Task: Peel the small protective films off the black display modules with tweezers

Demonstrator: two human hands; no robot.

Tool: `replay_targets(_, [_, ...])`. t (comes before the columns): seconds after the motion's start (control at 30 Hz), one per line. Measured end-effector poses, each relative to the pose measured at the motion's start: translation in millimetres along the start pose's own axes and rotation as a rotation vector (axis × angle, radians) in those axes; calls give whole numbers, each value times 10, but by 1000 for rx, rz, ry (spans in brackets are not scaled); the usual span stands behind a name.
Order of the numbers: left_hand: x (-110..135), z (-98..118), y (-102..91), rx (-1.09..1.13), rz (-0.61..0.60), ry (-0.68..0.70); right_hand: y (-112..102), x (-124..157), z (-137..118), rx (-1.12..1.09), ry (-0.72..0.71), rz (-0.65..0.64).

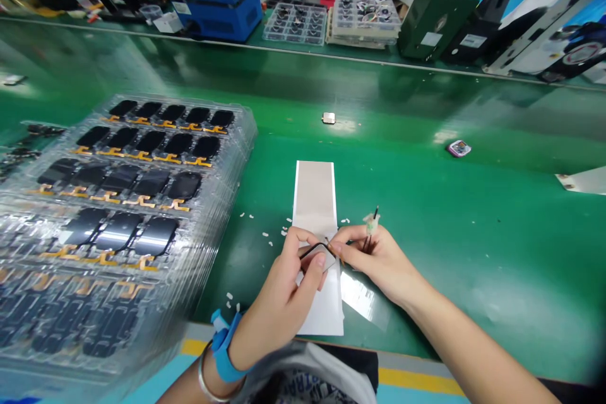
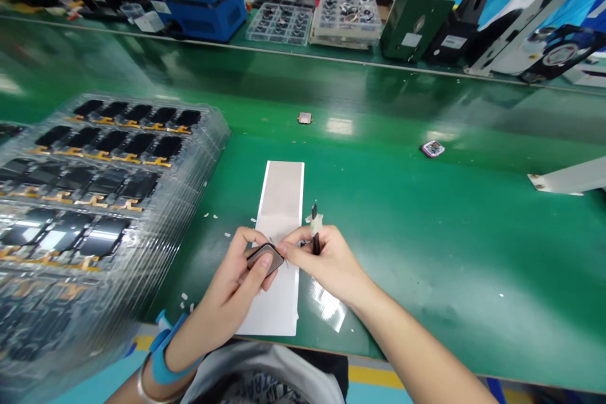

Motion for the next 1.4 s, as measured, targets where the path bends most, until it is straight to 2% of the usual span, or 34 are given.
replay_targets(0.1, [4,18,-6,20,-6,-18,7,4,21,45,-6,24])
replay_targets(0.27, [19,17,-5,90,-19,-30,2,42,17,232,-112,161])
replay_targets(0.53, [12,-35,-8,75,-5,-2,29,76,-20,247,-219,218])
replay_targets(0.73, [3,-75,5,125,14,-16,59,60,26,217,-150,209])
replay_targets(0.8, [3,-78,-2,104,25,-28,19,54,26,220,-170,205])
replay_targets(0.9, [25,-4,-56,-50,39,24,-143,57,-25,250,-289,267])
replay_targets(1.0, [86,113,-153,-381,48,109,-314,76,-104,355,-438,410])
replay_targets(1.07, [128,166,-194,-588,11,161,-346,77,-127,432,-489,473])
replay_targets(1.23, [158,177,-166,-866,-123,268,-232,-8,31,389,-342,443])
replay_targets(1.4, [113,173,-114,-1000,-177,328,-227,-37,185,214,-224,536])
Point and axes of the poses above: each hand's wrist, its own x-axis away from the middle knuckle, its own y-axis out of the palm, z = x × y, the point moved 4 cm from there along -x, towards the middle knuckle, and after that the axes turned 5 degrees about y, right-handed, at the moved point
